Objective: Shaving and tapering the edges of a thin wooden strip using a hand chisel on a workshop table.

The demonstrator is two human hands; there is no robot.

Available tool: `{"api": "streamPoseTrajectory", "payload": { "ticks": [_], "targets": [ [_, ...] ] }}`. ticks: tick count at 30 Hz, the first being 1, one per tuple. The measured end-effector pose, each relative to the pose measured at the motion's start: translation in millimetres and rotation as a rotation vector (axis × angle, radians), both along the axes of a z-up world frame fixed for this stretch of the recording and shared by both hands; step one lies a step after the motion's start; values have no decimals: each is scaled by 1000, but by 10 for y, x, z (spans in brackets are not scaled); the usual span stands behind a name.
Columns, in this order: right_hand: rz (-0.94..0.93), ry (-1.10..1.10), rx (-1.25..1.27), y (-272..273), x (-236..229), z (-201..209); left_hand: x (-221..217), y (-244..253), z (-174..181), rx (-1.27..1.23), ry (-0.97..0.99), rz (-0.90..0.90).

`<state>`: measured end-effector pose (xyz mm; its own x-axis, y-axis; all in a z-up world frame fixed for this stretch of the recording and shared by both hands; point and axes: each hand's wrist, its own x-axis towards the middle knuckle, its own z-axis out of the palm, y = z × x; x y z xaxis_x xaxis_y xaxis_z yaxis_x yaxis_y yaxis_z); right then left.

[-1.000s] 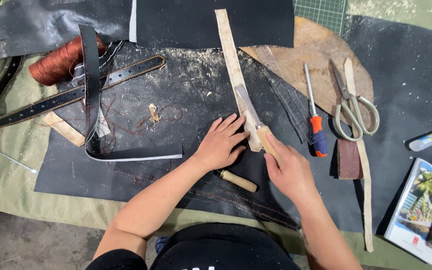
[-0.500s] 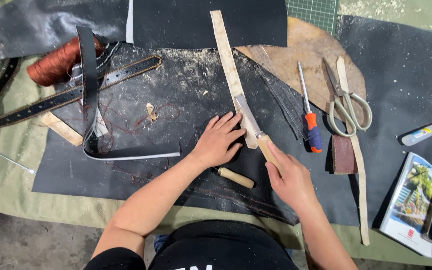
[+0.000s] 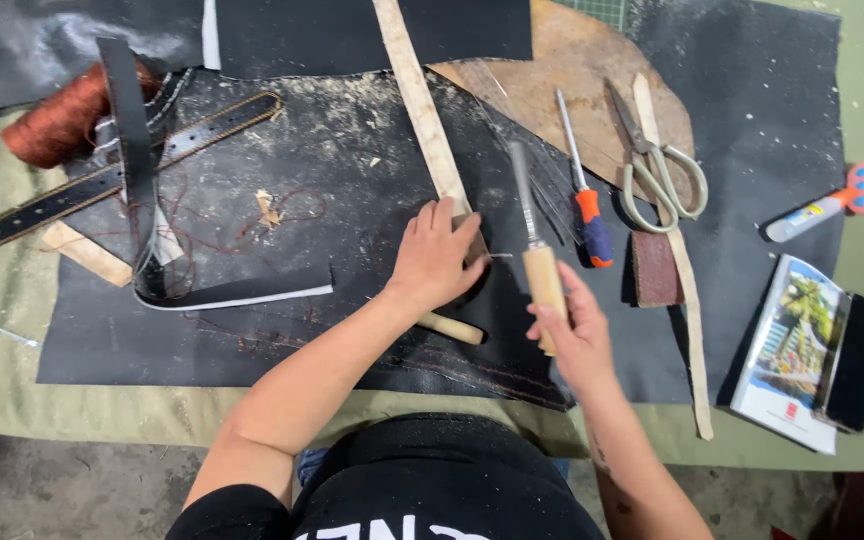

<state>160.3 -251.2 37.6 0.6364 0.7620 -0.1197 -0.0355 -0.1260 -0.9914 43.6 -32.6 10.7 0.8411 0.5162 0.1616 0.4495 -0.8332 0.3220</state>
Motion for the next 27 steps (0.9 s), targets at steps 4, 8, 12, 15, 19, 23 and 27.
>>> {"api": "streamPoseTrajectory", "payload": {
  "ticks": [4,8,12,15,19,23,27],
  "targets": [
    [16,47,-16,-45,-101,-143,-20,-70,174,-33,54,8],
    [32,33,-20,-43,-125,-135,-60,-65,417,-96,203,-64],
    [4,92,-1,-83,-171,-15,-113,-20,634,-175,364,-137],
    [-31,75,6,-113,-157,-53,-95,9,466,-188,316,-127],
    [-34,67,23,-145,-211,97,-278,104,625,-266,205,1],
    [-45,75,44,-152,-197,58,-487,384,146,-808,-380,283],
    [-21,60,42,-80,-221,153,-696,529,-39,-1111,-721,499]
  ]
}}
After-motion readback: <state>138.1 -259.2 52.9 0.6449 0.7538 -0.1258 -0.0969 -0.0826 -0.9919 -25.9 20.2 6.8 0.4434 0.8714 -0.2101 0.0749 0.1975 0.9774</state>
